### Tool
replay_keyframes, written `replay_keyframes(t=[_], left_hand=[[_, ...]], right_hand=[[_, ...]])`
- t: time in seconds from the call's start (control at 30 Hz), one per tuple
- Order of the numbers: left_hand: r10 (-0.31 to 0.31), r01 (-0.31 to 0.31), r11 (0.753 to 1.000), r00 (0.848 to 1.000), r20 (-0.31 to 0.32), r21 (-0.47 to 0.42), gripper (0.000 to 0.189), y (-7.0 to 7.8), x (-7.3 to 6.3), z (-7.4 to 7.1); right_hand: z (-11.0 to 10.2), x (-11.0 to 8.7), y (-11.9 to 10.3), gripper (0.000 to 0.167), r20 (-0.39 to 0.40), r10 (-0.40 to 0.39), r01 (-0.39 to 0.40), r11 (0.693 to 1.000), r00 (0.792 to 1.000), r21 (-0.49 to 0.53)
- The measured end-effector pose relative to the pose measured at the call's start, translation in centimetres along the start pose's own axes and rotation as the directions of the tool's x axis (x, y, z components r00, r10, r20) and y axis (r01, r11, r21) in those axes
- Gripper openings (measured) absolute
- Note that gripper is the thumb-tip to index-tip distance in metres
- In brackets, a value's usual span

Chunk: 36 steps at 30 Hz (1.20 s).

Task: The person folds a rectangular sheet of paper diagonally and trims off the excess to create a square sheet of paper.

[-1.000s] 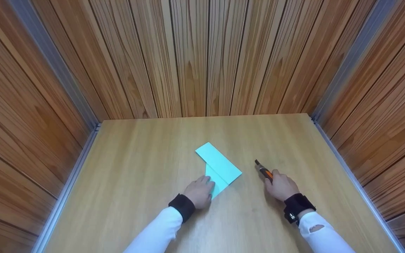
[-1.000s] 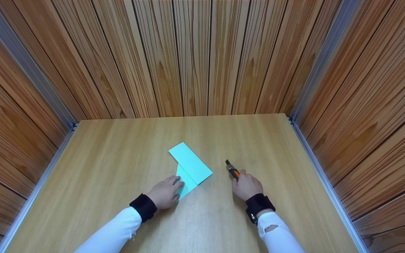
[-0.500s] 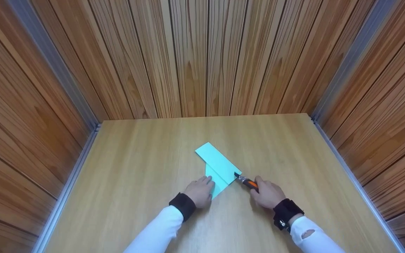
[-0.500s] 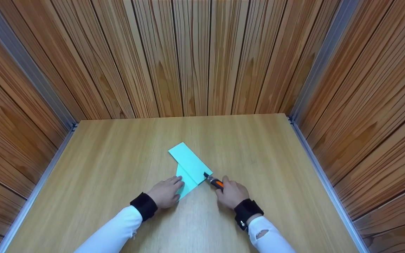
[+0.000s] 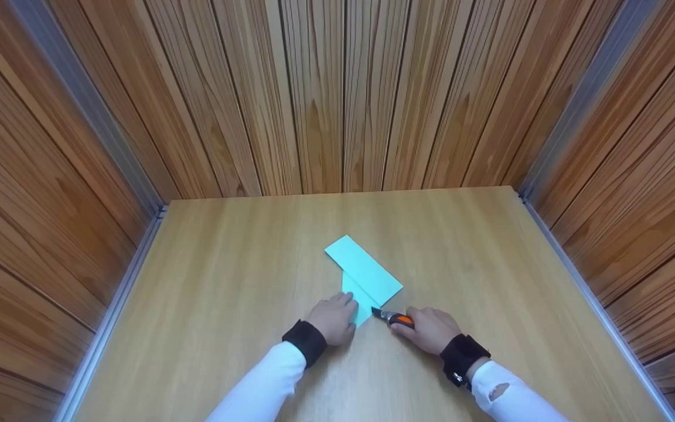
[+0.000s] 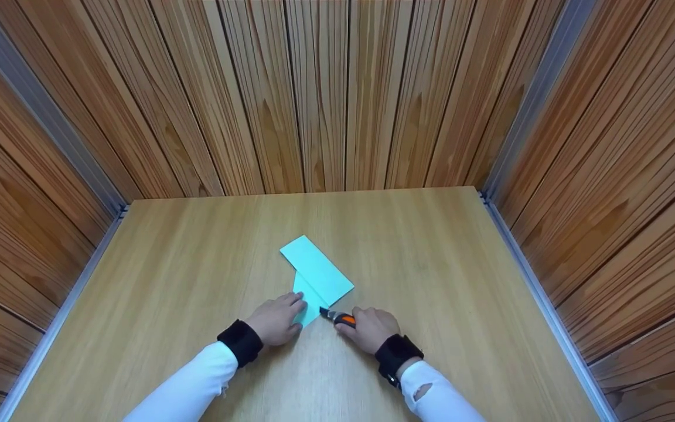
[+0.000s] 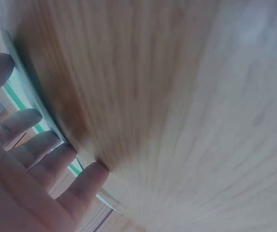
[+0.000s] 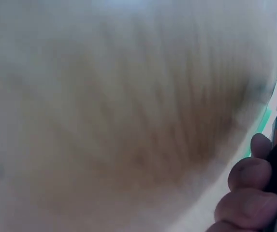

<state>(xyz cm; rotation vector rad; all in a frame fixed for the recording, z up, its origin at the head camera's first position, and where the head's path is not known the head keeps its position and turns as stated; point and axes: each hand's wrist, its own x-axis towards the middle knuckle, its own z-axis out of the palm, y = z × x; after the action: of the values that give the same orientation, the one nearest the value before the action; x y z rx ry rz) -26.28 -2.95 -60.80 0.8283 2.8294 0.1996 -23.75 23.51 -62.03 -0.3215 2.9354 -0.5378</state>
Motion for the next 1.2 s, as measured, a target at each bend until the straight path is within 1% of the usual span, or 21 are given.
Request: replay_keyframes(t=[0.13, 0.3, 0.47, 0.6, 0.7, 0.8, 0.9, 1.03, 1.1, 1.2], left_hand=[[-0.004, 0.004, 1.000, 1.000, 0.011, -0.010, 0.051, -0.1, 0.2, 0.3], [0.000, 0.001, 1.000, 1.000, 0.029, -0.004, 0.055, -0.2, 0.3, 0.4], [0.004, -0.004, 1.000, 0.999, 0.043, 0.001, 0.054, -0.1, -0.2, 0.5], [0.010, -0.011, 0.999, 0.999, 0.032, 0.039, 0.052, 0.2, -0.7, 0.4], [0.020, -0.022, 0.996, 1.000, 0.016, 0.086, 0.050, 0.3, -1.1, 0.2], [0.030, -0.032, 0.993, 0.999, 0.019, 0.111, 0.049, 0.3, -1.6, -0.1], [0.025, -0.029, 0.993, 0.999, 0.034, 0.116, 0.046, 0.3, -1.8, -0.4], [0.016, -0.023, 0.993, 0.998, 0.054, 0.120, 0.038, 0.3, -1.8, -0.8], [0.017, -0.022, 0.992, 0.999, 0.038, 0.121, 0.033, 0.4, -1.6, -0.9], [0.013, -0.009, 0.994, 0.999, -0.034, 0.113, 0.031, 0.5, -1.1, -0.5]], right_hand=[[0.3, 0.1, -0.3, 0.041, 0.021, 0.006, -0.006, 1.000, 1.000, 0.008], [0.3, 0.1, -0.1, 0.039, -0.013, -0.011, 0.011, 1.000, 1.000, 0.005], [0.2, 0.2, 0.3, 0.036, -0.038, -0.008, 0.009, 1.000, 0.999, 0.018], [0.1, 0.5, 0.7, 0.036, -0.046, 0.007, -0.006, 1.000, 0.999, 0.031], [-0.1, 0.7, 1.1, 0.038, -0.070, 0.005, -0.005, 1.000, 0.998, 0.004], [-0.1, 0.9, 1.5, 0.039, -0.089, 0.005, -0.008, 1.000, 0.996, -0.030], [-0.2, 1.0, 1.8, 0.043, -0.101, 0.014, -0.019, 0.999, 0.995, -0.050], [-0.3, 1.1, 2.1, 0.048, -0.106, 0.029, -0.037, 0.997, 0.994, -0.075], [-0.3, 1.1, 2.2, 0.048, -0.098, 0.035, -0.043, 0.996, 0.995, -0.080], [-0.2, 1.1, 2.2, 0.047, -0.074, 0.046, -0.051, 0.996, 0.996, -0.074]])
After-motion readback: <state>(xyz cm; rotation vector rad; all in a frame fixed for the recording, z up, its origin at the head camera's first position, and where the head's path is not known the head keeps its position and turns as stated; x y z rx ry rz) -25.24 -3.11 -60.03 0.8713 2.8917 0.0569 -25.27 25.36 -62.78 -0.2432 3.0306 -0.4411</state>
